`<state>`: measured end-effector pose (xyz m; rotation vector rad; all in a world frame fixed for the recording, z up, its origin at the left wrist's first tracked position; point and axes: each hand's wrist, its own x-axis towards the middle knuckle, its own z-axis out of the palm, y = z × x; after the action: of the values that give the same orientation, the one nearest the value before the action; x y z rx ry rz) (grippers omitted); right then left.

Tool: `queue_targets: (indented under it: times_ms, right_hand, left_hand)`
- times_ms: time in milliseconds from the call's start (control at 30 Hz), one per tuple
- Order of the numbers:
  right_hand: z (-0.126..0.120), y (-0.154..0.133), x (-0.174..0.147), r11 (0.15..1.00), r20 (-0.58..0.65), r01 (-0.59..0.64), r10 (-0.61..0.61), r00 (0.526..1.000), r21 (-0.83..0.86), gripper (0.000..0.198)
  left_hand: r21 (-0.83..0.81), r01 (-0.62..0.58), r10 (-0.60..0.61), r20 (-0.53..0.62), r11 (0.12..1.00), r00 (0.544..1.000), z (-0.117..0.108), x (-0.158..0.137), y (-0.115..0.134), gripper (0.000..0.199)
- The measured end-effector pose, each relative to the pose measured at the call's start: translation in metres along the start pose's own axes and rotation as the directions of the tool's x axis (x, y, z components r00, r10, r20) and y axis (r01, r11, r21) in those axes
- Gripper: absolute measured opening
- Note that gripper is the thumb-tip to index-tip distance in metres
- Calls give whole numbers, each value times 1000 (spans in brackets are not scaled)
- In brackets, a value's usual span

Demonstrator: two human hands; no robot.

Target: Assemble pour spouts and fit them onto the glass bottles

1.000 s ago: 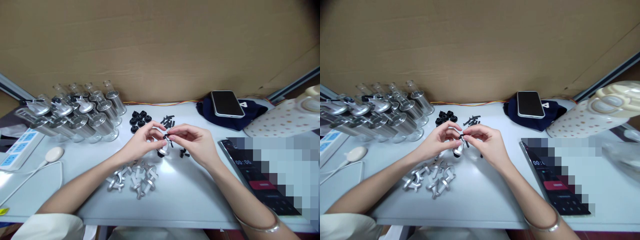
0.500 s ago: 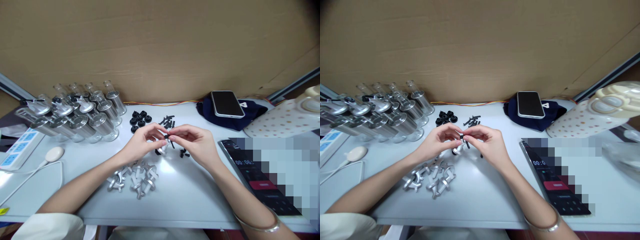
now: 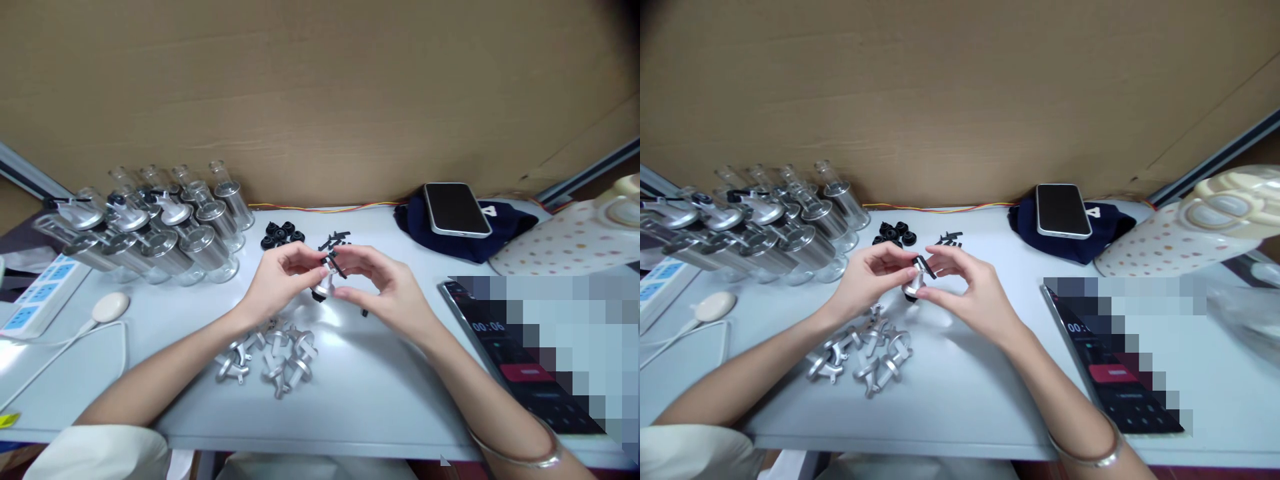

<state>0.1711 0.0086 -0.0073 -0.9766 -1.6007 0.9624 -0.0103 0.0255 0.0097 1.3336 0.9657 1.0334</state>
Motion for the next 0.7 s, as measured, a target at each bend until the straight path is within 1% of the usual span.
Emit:
queue_targets:
  times_ms: [33,67,133,200,300,533,700]
  right_hand:
    - [1,1,-1,999,21,18,-17,1000,-43,47]
    - [2,2,-1,996,30,36,-34,999,-80,48]
    - [4,3,-3,992,14,61,-60,998,-114,41]
    - [5,3,-4,991,-20,76,-78,997,-110,35]
    - [7,3,-4,991,-44,96,-101,994,-96,32]
    - [7,7,-7,990,-51,123,-127,991,-67,31]
    - [6,6,-6,981,-38,147,-153,987,-123,28]
  left_hand:
    - [-23,-10,10,-24,1000,1000,0,1,0,19]
    - [-39,-20,18,-39,999,999,0,1,-1,20]
    - [-47,-28,25,-54,999,998,-1,2,-1,21]
    - [-30,-23,21,-61,999,998,-2,2,-1,22]
    - [-2,-18,18,-72,1000,997,-4,3,-1,25]
    - [-13,-11,10,-67,1000,998,-3,3,0,25]
    - [-19,14,-15,-73,1000,997,-4,4,0,28]
